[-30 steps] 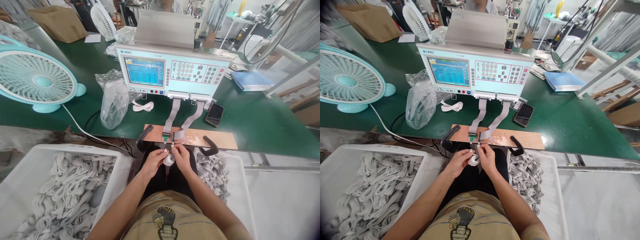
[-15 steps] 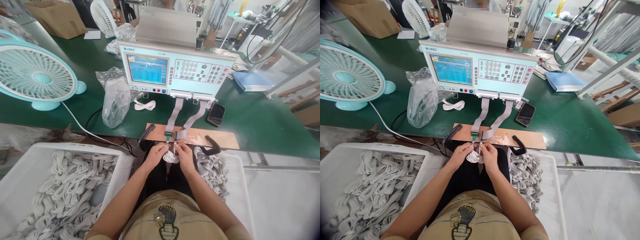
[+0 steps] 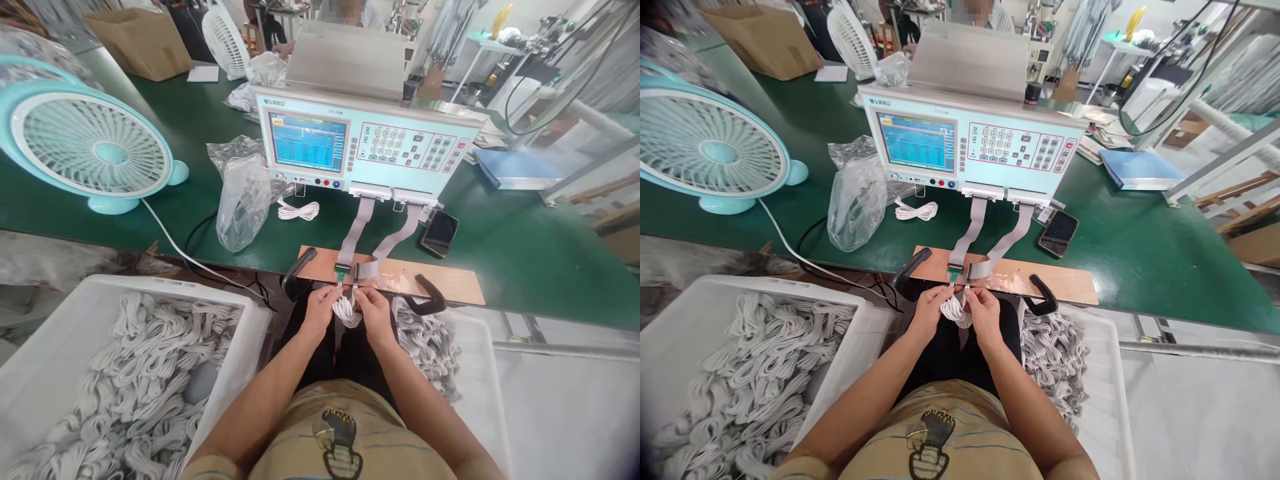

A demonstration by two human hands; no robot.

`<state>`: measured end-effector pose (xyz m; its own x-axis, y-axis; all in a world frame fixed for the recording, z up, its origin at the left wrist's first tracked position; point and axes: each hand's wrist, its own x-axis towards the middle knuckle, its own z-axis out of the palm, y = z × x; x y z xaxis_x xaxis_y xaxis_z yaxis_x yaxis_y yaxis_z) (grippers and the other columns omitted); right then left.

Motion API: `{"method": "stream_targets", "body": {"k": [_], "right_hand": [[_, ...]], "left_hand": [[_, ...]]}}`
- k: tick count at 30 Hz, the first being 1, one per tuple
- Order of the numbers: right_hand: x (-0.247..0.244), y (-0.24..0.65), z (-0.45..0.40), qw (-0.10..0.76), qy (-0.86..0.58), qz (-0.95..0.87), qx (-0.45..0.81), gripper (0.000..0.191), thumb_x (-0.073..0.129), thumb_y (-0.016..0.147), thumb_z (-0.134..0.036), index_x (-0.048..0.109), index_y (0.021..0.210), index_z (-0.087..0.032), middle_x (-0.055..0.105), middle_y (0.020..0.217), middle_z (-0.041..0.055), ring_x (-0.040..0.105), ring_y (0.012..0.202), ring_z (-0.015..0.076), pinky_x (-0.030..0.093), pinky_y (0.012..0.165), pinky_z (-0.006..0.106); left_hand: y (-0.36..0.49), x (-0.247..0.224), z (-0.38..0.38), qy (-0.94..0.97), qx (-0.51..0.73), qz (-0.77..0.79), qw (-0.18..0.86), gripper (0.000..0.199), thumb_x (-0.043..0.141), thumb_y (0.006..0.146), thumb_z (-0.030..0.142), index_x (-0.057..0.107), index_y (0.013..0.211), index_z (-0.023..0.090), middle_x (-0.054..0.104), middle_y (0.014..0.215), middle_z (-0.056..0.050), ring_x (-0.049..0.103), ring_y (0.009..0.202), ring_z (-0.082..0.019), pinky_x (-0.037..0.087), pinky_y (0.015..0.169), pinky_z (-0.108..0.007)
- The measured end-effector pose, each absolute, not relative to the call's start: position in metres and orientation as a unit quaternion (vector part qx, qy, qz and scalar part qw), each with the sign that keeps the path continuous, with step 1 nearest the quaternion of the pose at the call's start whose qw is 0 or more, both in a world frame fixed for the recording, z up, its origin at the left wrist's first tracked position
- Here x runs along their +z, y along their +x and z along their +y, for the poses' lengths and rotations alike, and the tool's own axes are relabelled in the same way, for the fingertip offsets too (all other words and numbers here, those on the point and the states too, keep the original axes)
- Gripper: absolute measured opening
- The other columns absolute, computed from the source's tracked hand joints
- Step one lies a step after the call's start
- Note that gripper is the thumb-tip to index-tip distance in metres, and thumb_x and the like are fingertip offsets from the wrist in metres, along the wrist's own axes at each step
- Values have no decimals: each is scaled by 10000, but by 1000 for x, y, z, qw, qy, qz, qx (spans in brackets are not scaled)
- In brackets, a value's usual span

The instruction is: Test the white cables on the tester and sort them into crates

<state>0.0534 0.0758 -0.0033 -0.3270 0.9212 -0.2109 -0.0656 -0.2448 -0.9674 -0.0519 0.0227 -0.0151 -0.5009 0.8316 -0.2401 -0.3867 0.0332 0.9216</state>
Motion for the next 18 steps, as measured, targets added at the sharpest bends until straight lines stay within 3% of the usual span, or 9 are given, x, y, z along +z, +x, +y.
{"method": "stream_targets", "body": {"k": [5, 10, 15, 18], "right_hand": [[-4, 53, 80, 360, -440, -494, 658, 246, 642, 698, -393, 600, 649, -156, 515, 540, -34, 435, 522, 99, 356, 553, 234], [-5, 58, 75, 352, -478, -499, 631, 294, 689, 632, -434, 620, 673, -151, 543, 588, -23, 467, 531, 111, 373, 556, 255], [-8, 50, 76, 352, -515, -526, 578, 276, 700, 641, -417, 649, 711, -155, 554, 635, 27, 479, 549, 135, 378, 553, 307], [-4, 49, 74, 356, -512, -569, 536, 273, 685, 655, -431, 625, 629, -166, 528, 615, 45, 473, 561, 157, 382, 557, 334]], "left_hand": [[-48, -20, 29, 181, 666, 555, 464, 310, 636, 690, 405, 701, 787, 118, 617, 620, -17, 519, 559, -114, 388, 559, -228], [-52, -7, 18, 288, 591, 657, 368, 374, 573, 736, 441, 601, 532, 128, 501, 491, 22, 463, 508, -99, 352, 509, -222], [-116, 14, -56, 457, 545, 689, 143, 245, 471, 840, 349, 640, 829, 173, 646, 863, -38, 571, 838, -140, 416, 796, -259], [-174, -1, -137, 344, 456, 820, 45, 259, 396, 877, 308, 617, 881, 171, 635, 909, -66, 560, 910, -159, 395, 872, -299]]}}
